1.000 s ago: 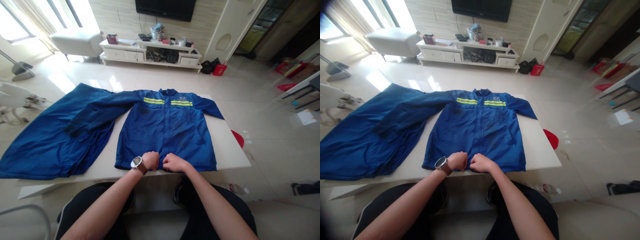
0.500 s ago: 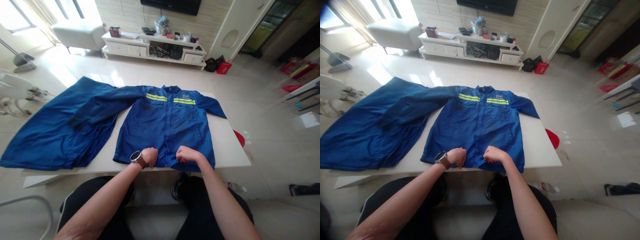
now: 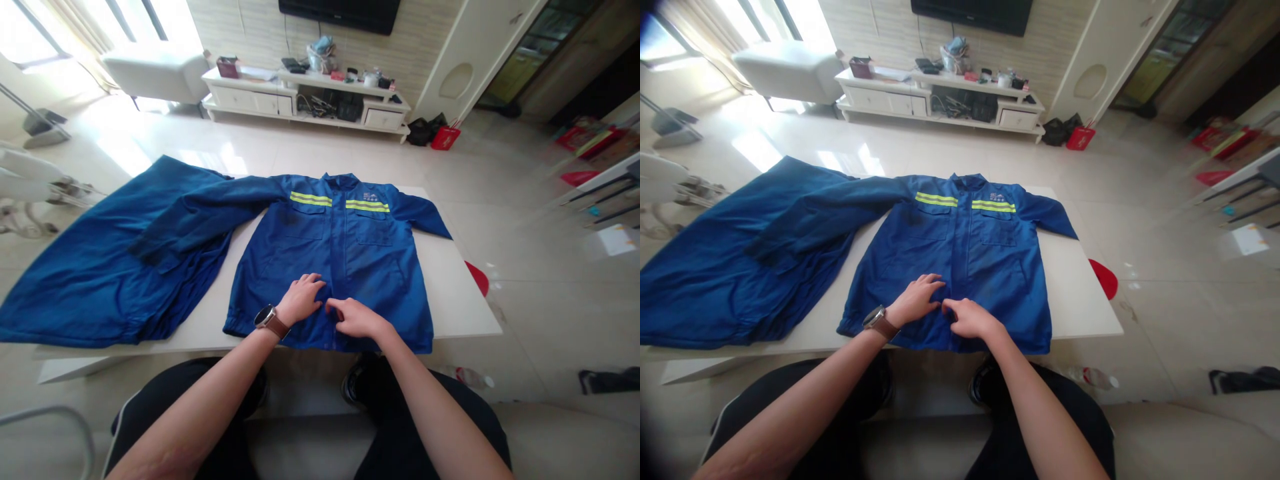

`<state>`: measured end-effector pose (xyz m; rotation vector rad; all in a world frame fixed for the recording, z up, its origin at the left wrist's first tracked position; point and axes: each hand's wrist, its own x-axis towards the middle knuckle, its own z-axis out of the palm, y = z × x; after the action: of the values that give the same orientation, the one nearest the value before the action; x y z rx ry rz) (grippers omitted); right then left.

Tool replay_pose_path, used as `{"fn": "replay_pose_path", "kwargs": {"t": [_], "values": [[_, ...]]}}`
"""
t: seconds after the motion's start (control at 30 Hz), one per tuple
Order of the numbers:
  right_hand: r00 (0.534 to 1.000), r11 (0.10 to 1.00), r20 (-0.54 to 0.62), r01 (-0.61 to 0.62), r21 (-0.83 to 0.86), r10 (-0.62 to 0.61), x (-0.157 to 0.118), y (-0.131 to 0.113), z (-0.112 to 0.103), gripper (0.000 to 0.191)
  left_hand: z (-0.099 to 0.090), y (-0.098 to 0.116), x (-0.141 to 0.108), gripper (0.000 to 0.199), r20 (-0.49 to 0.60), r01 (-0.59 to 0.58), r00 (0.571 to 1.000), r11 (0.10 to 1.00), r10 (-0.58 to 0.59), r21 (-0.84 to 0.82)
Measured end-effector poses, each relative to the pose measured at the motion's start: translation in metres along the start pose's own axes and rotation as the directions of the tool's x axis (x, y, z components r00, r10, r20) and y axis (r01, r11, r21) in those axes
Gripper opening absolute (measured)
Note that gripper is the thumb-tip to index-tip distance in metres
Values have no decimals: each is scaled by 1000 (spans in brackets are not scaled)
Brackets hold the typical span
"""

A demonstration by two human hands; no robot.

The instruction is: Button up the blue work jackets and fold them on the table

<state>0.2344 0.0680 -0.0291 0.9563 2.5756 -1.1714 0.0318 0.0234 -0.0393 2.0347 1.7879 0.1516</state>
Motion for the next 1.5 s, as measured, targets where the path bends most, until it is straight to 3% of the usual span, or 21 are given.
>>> {"fn": "replay_pose_path", "kwargs": {"t": [0.13,0.27,0.33,0.43,0.5,0.63,0.73,0.9,1.03,1.17,1.27,1.33,1.43,1.5], "values": [[975,980,161,-169,102,152,-6,3,-11,21,6,2,-4,70,92,34,995,998,-39,51],[828,875,458,-446,190,322,-16,13,-24,12,1,10,-8,61,150,-7,989,998,-2,59],[775,822,498,-536,192,389,-22,19,-30,2,-2,15,-10,56,172,-10,985,998,0,56],[751,786,441,-601,148,491,-29,26,-38,11,-2,19,-12,53,171,-2,985,998,-8,58],[761,793,386,-599,110,521,-30,28,-40,16,1,20,-12,52,165,-15,986,998,4,62],[889,902,156,-431,-33,430,-22,24,-39,23,7,18,-12,52,164,-45,986,998,36,54],[930,925,24,-362,-118,367,-14,19,-36,22,11,17,-12,51,171,-44,985,998,37,34],[901,888,-207,-419,-190,381,-3,9,-21,21,14,20,-11,39,213,-98,973,995,91,26],[878,902,-372,-389,-185,302,1,5,-10,18,12,31,-12,30,287,-151,949,987,131,48],[844,918,-463,-371,-139,271,15,7,-22,19,1,34,-6,25,319,-138,938,990,133,-8],[814,885,-504,-428,-180,291,46,10,-53,19,-17,21,18,30,318,-16,947,995,48,-103],[802,848,-500,-483,-218,328,77,14,-80,21,-31,7,47,30,253,33,968,992,-1,-122],[783,801,-496,-542,-252,374,134,25,-122,24,-51,-16,106,40,60,32,998,994,-25,-107],[769,787,-518,-559,-261,375,174,37,-147,27,-60,-32,151,42,-114,30,993,995,-40,-91]]}}
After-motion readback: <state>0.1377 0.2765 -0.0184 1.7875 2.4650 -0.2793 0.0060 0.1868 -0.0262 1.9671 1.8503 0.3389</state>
